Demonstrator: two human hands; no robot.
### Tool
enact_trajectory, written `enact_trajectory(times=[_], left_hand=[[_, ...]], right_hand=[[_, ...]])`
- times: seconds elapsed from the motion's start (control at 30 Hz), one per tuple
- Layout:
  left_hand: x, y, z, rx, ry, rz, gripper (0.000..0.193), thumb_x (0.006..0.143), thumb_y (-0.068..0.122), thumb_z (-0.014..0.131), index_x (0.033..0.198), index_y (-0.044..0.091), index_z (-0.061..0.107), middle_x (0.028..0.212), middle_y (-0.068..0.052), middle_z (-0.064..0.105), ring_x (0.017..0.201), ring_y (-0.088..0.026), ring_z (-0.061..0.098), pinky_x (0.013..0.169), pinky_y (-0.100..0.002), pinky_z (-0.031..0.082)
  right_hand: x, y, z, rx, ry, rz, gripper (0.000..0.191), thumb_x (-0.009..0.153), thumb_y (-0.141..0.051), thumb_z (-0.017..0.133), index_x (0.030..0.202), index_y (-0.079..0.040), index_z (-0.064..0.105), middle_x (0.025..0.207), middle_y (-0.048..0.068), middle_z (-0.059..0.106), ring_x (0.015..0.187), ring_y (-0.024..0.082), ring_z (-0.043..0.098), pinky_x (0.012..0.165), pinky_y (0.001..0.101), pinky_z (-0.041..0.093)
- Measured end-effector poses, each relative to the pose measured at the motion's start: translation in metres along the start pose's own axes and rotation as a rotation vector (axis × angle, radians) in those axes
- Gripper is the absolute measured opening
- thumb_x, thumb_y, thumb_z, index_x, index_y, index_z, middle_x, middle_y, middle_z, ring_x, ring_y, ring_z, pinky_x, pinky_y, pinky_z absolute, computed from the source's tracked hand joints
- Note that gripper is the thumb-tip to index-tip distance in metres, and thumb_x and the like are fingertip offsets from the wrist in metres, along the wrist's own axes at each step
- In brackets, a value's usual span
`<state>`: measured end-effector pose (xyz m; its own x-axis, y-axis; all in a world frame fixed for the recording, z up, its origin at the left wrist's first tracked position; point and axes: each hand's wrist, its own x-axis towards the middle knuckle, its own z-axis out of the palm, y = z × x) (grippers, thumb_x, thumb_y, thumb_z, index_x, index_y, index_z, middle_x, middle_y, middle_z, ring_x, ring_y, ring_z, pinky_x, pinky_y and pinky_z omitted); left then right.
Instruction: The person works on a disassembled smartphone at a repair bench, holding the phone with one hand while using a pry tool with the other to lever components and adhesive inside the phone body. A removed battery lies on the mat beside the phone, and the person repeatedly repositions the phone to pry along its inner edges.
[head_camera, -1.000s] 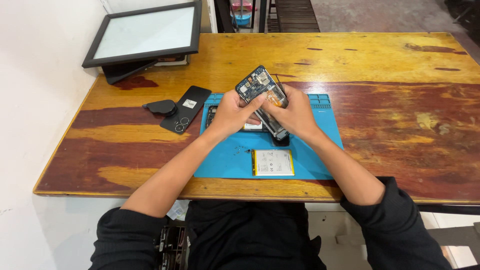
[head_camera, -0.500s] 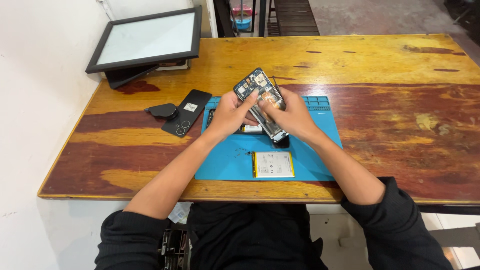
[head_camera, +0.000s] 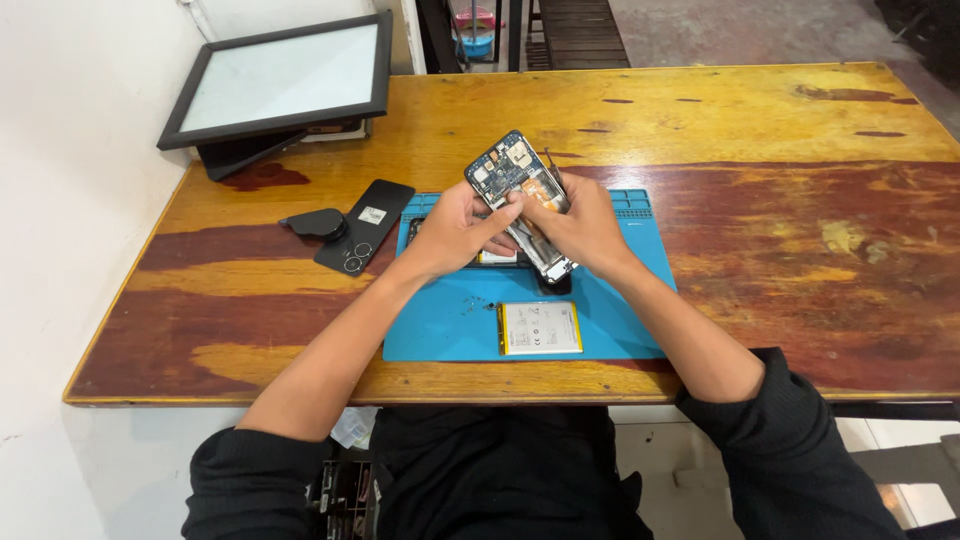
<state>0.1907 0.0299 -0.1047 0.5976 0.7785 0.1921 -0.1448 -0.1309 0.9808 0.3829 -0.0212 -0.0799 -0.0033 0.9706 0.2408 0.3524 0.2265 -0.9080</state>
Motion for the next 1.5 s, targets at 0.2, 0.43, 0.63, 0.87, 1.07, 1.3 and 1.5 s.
enact_trajectory(times=[0.2, 0.43, 0.63, 0.87, 1.07, 1.3, 1.5], left_hand=[[0.001, 0.003, -0.008, -0.024, -0.132, 0.018, 0.035, 0.101, 0.014, 0.063, 0.126, -0.007, 0.05, 0.108, -0.02, 0.071, 0.09, -0.026, 0.076, 0.078, -0.036, 0.068], [-0.001, 0.007, -0.013, -0.005, -0.181, -0.023, 0.033, 0.103, 0.013, 0.059, 0.127, -0.009, 0.053, 0.108, -0.022, 0.072, 0.093, -0.027, 0.077, 0.082, -0.037, 0.068], [-0.001, 0.008, -0.014, -0.026, -0.165, -0.038, 0.032, 0.102, 0.013, 0.058, 0.126, -0.007, 0.053, 0.109, -0.021, 0.072, 0.092, -0.027, 0.076, 0.08, -0.036, 0.068], [0.0, 0.009, -0.014, -0.03, -0.15, -0.045, 0.03, 0.103, 0.012, 0.058, 0.125, -0.008, 0.054, 0.108, -0.022, 0.072, 0.091, -0.028, 0.077, 0.079, -0.037, 0.068], [0.001, 0.009, -0.012, -0.019, -0.159, -0.042, 0.028, 0.103, 0.012, 0.058, 0.122, -0.008, 0.055, 0.108, -0.022, 0.073, 0.093, -0.028, 0.078, 0.081, -0.037, 0.069], [0.0, 0.012, -0.01, -0.01, -0.154, -0.04, 0.028, 0.102, 0.011, 0.06, 0.122, -0.007, 0.056, 0.11, -0.021, 0.072, 0.093, -0.027, 0.077, 0.08, -0.037, 0.069], [-0.001, 0.013, -0.011, -0.003, -0.159, -0.057, 0.031, 0.101, 0.013, 0.061, 0.125, -0.007, 0.056, 0.111, -0.021, 0.072, 0.092, -0.027, 0.077, 0.079, -0.037, 0.069]], right_hand=[[0.0, 0.005, -0.001, 0.108, -0.041, -0.022, 0.029, 0.096, -0.03, 0.075, 0.088, -0.003, 0.07, 0.068, -0.003, 0.066, 0.059, 0.002, 0.055, 0.051, 0.0239, 0.044], [0.001, 0.005, -0.005, 0.125, -0.13, 0.003, 0.025, 0.098, -0.028, 0.07, 0.105, -0.004, 0.07, 0.081, -0.002, 0.07, 0.067, 0.002, 0.059, 0.057, 0.0231, 0.05], [0.001, 0.004, -0.007, 0.202, -0.183, 0.001, 0.028, 0.098, -0.024, 0.068, 0.117, -0.003, 0.067, 0.096, 0.002, 0.075, 0.079, 0.004, 0.066, 0.067, 0.0248, 0.057], [0.001, 0.001, -0.01, 0.184, -0.181, -0.03, 0.026, 0.096, -0.017, 0.066, 0.118, -0.003, 0.065, 0.099, 0.002, 0.074, 0.082, 0.004, 0.068, 0.068, 0.0253, 0.058], [0.003, 0.008, -0.011, 0.091, -0.148, -0.032, 0.024, 0.094, -0.013, 0.064, 0.116, -0.002, 0.066, 0.094, 0.002, 0.074, 0.079, 0.005, 0.067, 0.068, 0.0257, 0.057], [0.01, 0.03, -0.012, 0.235, -0.155, 0.026, 0.024, 0.098, -0.011, 0.051, 0.111, 0.0, 0.069, 0.09, 0.003, 0.069, 0.071, 0.007, 0.057, 0.061, 0.0277, 0.048], [0.009, 0.026, -0.008, 0.101, -0.134, -0.1, 0.021, 0.092, -0.008, 0.059, 0.109, 0.0, 0.068, 0.093, 0.003, 0.073, 0.08, 0.005, 0.064, 0.071, 0.0258, 0.055]])
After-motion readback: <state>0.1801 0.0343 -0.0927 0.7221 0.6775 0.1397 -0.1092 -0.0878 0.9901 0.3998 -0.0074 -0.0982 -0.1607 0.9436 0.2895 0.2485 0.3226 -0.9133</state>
